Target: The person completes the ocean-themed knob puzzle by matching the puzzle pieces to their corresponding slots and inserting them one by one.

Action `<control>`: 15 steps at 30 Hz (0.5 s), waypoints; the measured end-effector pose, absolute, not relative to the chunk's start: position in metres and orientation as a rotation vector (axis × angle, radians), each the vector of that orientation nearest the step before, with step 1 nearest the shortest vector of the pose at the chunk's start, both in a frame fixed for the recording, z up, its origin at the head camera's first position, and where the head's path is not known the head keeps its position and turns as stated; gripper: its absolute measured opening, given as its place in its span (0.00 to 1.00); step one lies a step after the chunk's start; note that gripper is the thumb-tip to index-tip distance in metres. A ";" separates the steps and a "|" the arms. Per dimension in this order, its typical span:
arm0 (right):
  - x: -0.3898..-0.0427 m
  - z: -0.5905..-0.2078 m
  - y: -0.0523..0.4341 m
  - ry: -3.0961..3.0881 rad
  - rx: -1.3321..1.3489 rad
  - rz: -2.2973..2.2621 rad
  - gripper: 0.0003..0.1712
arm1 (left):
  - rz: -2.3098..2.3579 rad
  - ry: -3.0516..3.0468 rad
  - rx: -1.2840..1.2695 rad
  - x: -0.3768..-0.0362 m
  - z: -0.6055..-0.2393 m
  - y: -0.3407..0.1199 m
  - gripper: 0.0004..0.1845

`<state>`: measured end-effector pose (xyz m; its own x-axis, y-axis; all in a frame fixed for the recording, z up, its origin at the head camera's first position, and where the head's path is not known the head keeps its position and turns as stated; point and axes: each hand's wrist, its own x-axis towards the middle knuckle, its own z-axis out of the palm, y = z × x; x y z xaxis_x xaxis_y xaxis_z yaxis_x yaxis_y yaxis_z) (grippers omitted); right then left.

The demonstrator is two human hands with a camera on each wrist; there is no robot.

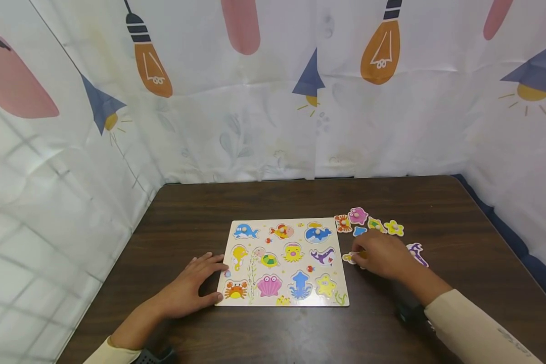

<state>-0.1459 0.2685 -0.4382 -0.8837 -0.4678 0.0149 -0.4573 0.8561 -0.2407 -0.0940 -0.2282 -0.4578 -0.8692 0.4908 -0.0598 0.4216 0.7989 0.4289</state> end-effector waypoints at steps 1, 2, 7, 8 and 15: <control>-0.146 -0.439 0.270 2.986 -0.727 -0.368 0.06 | 0.613 2.820 0.722 -0.094 -0.458 -0.228 0.33; -0.146 -0.439 0.271 2.985 -0.715 -0.366 0.07 | 0.613 2.820 0.723 -0.094 -0.458 -0.228 0.33; -0.146 -0.441 0.273 2.965 -0.722 -0.370 0.06 | 0.620 2.817 0.728 -0.093 -0.458 -0.229 0.33; -0.146 -0.441 0.273 2.962 -0.729 -0.374 0.06 | 0.622 2.817 0.729 -0.094 -0.458 -0.229 0.33; -0.144 -0.440 0.273 2.923 -0.760 -0.432 0.08 | 0.615 2.814 0.723 -0.095 -0.459 -0.229 0.33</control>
<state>-0.1441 0.2735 -0.4400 -0.8721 -0.4890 -0.0169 -0.4633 0.8363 -0.2932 -0.0948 -0.2287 -0.4587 -0.8675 0.4935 -0.0620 0.4228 0.7972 0.4309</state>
